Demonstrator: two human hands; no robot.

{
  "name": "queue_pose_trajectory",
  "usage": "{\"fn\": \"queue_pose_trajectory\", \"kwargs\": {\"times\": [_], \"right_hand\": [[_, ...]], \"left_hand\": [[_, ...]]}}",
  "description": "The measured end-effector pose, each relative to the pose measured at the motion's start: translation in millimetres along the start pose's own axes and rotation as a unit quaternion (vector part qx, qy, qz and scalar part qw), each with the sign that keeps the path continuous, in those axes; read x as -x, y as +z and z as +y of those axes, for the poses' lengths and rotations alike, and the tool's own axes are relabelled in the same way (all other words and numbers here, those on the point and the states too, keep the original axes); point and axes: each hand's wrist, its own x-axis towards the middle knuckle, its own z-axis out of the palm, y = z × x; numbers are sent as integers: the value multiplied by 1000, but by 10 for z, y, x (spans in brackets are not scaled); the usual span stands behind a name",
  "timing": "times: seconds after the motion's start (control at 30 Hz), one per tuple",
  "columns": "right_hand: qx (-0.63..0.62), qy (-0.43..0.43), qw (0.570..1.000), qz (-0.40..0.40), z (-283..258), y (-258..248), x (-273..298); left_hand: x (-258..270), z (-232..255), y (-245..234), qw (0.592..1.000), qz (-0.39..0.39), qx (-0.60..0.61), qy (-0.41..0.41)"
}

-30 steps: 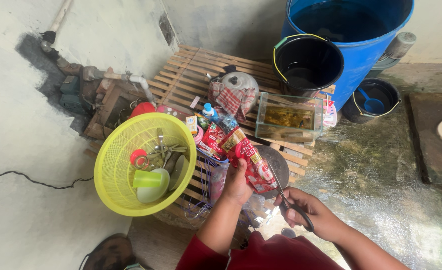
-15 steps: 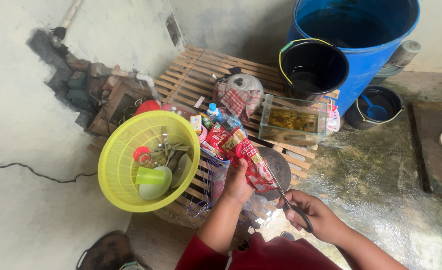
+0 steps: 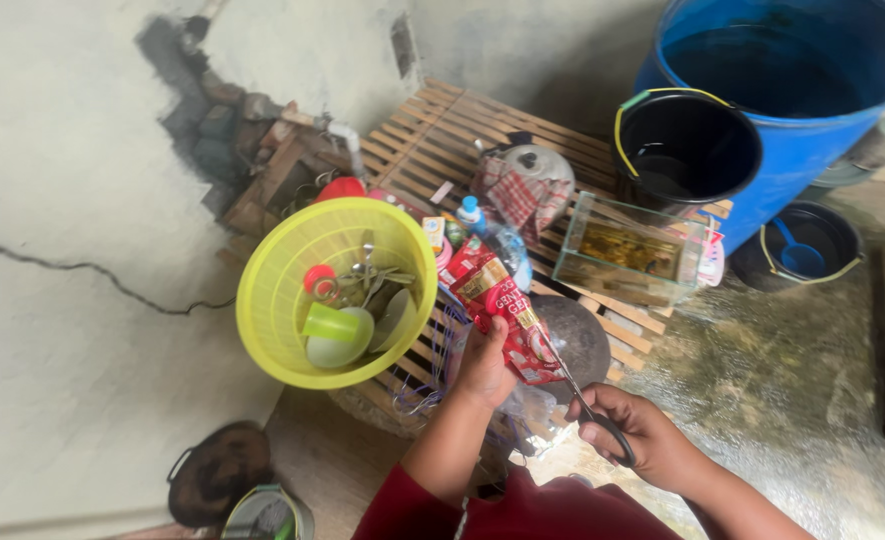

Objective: The person uses scissors to cut open a soap refill packet and pours the liquid into a red bottle. The person then gathers various packets, a toothbrush, and the bottle, organizing them into a blue basket and a plastic bag located on the floor.

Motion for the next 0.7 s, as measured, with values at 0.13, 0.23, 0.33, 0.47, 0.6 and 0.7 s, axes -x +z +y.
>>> {"fn": "queue_pose_trajectory", "kwargs": {"times": [0.13, 0.23, 0.33, 0.47, 0.6, 0.7], "right_hand": [[-13, 11, 1000, -17, -27, 63, -71], [-19, 18, 1000, -11, -27, 116, -135], [-44, 1, 999, -18, -12, 138, -207], [-53, 13, 998, -21, 30, 175, -288], [-79, -31, 995, -47, 54, 247, -368], [-69, -52, 995, -50, 46, 276, -450]], "left_hand": [[69, 37, -84, 1000, 17, -5, 25], [124, 69, -137, 999, 21, -10, 48], [184, 105, -193, 998, 28, -15, 52], [262, 131, -246, 997, 45, -7, 64], [350, 145, -257, 997, 24, -31, 67], [433, 98, -259, 997, 41, -37, 59]]}}
